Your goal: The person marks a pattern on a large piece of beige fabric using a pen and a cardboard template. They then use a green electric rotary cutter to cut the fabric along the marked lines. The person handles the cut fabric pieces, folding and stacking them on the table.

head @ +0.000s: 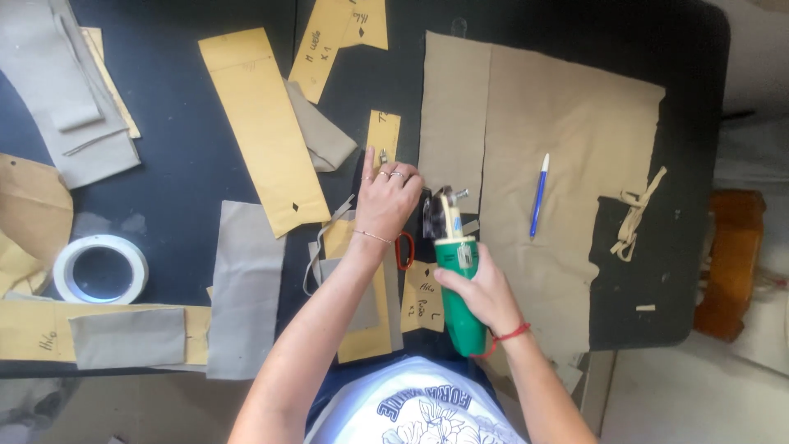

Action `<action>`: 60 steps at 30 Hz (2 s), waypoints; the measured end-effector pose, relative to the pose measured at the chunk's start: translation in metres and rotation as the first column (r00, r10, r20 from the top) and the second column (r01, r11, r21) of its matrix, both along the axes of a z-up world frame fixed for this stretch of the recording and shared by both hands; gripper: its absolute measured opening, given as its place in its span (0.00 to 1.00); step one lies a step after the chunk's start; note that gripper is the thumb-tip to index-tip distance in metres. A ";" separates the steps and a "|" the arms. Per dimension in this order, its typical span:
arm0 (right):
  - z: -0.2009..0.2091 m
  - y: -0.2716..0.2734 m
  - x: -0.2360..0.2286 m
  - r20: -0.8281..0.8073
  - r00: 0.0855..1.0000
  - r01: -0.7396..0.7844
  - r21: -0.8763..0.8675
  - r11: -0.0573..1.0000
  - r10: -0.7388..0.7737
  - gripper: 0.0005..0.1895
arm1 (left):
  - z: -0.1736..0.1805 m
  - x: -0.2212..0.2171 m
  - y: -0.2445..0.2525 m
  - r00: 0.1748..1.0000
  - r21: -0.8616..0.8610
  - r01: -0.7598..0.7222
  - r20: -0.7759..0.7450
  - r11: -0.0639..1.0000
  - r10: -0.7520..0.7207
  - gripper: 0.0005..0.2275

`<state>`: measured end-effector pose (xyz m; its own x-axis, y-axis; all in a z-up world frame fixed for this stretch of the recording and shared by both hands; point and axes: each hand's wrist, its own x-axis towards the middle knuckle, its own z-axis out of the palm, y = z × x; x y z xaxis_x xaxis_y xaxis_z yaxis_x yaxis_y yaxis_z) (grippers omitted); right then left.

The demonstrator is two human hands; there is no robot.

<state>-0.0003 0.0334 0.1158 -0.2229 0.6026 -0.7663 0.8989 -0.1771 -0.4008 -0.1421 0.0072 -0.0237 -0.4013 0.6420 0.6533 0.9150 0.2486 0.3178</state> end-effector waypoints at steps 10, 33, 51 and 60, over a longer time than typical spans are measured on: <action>-0.014 0.000 -0.026 -0.021 0.998 0.061 0.128 0.990 -0.059 0.34 | -0.006 -0.011 -0.006 0.994 0.044 0.094 0.054 0.995 -0.096 0.05; -0.023 0.044 -0.066 -0.121 0.992 -0.001 0.227 0.974 0.029 0.29 | 0.002 -0.014 -0.013 0.974 0.006 0.135 0.185 0.991 -0.134 0.00; -0.027 0.099 -0.112 -0.105 0.993 -0.028 0.279 0.960 0.060 0.31 | 0.009 -0.017 -0.012 0.969 -0.009 0.159 0.195 0.987 -0.154 0.02; -0.034 0.126 -0.133 -0.121 0.991 -0.022 0.310 0.951 0.063 0.33 | 0.015 -0.016 -0.012 0.965 -0.050 0.171 0.210 0.984 -0.157 0.03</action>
<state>-0.1331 0.1590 0.0817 -0.3370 0.7918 -0.5093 0.8408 0.0096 -0.5413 -0.1584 -0.0049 -0.0089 -0.4073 0.7497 0.5216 0.8623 0.1275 0.4901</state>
